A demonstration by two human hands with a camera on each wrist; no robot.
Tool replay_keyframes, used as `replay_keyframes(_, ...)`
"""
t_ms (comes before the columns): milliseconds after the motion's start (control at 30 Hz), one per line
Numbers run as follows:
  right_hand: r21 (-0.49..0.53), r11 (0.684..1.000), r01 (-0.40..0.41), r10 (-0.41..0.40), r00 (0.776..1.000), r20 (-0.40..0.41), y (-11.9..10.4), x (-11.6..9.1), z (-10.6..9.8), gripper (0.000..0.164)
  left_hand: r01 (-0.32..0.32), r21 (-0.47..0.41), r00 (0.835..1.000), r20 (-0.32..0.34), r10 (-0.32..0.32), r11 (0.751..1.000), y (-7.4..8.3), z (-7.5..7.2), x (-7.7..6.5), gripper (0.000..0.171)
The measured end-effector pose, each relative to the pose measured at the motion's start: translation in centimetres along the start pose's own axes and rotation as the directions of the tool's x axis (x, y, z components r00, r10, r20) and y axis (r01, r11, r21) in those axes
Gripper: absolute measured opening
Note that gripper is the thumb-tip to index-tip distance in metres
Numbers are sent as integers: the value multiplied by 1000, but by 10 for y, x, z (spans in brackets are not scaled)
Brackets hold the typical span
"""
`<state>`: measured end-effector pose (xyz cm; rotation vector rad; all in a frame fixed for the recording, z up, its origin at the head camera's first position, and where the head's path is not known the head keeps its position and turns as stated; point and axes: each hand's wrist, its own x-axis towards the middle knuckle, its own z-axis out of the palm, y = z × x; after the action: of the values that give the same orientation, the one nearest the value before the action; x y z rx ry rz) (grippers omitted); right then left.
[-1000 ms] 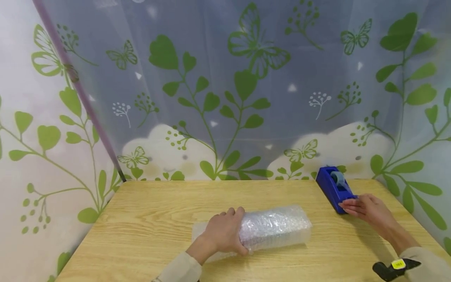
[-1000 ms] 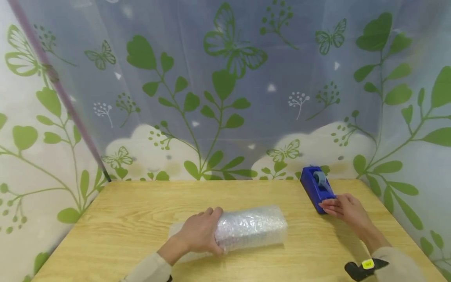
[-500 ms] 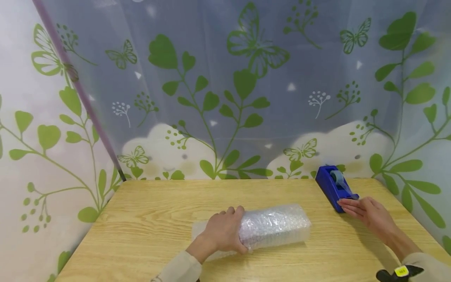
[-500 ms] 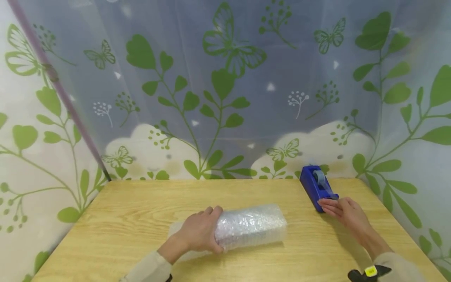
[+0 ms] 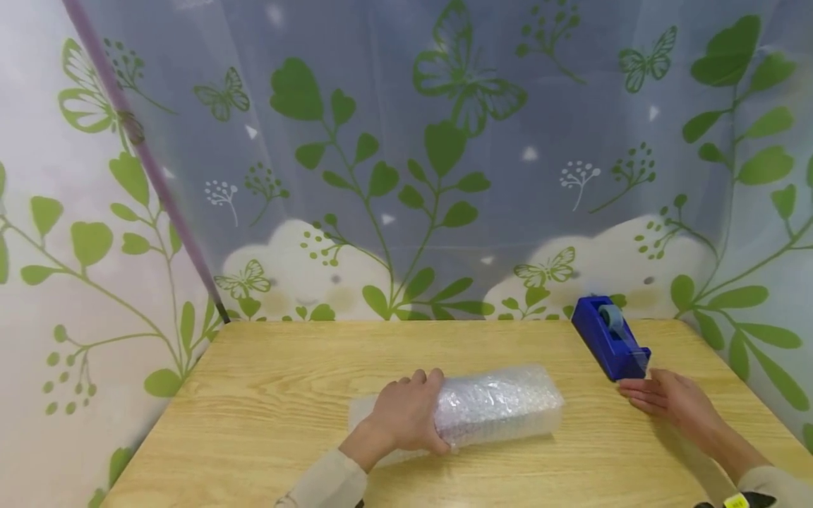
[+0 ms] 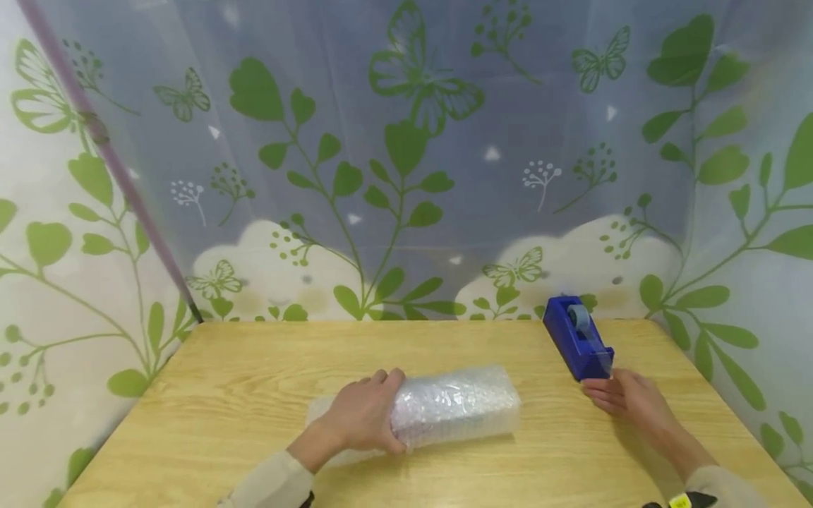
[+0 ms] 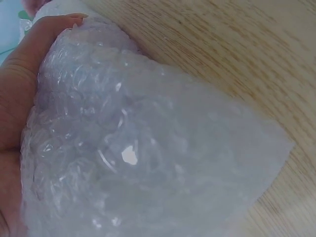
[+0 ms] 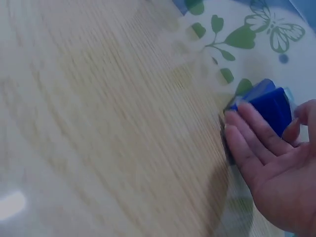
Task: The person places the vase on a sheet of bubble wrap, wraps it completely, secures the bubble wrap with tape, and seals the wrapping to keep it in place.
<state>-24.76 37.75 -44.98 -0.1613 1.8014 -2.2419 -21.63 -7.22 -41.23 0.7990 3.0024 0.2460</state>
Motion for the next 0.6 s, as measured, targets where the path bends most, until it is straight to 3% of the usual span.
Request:
replay_keyframes(67, -143, 989, -27, 20, 999, -46, 0, -2, -3, 43, 7, 2, 1000, 1, -7, 1000, 0, -2, 0, 87)
replay_keyframes(200, -247, 966, -77, 52, 993, -106, -2, -4, -6, 46, 19, 7, 1000, -2, -19, 1000, -2, -3, 0, 87)
replay_keyframes(300, -332, 932, -145, 79, 976, -204, -3, -5, -4, 45, 18, 7, 1000, -4, -18, 1000, -2, -2, 0, 88)
replay_keyframes(433, -467, 868, -169, 7, 945, -328, -3, -5, -3, 49, 15, 3, 1000, -3, -15, 1000, 1, -1, 0, 88)
replay_keyframes(600, -584, 802, -128, -103, 933, -346, -5, -3, -4, 62, 0, -1, 1000, -17, 0, 1000, 3, 1, 2, 87)
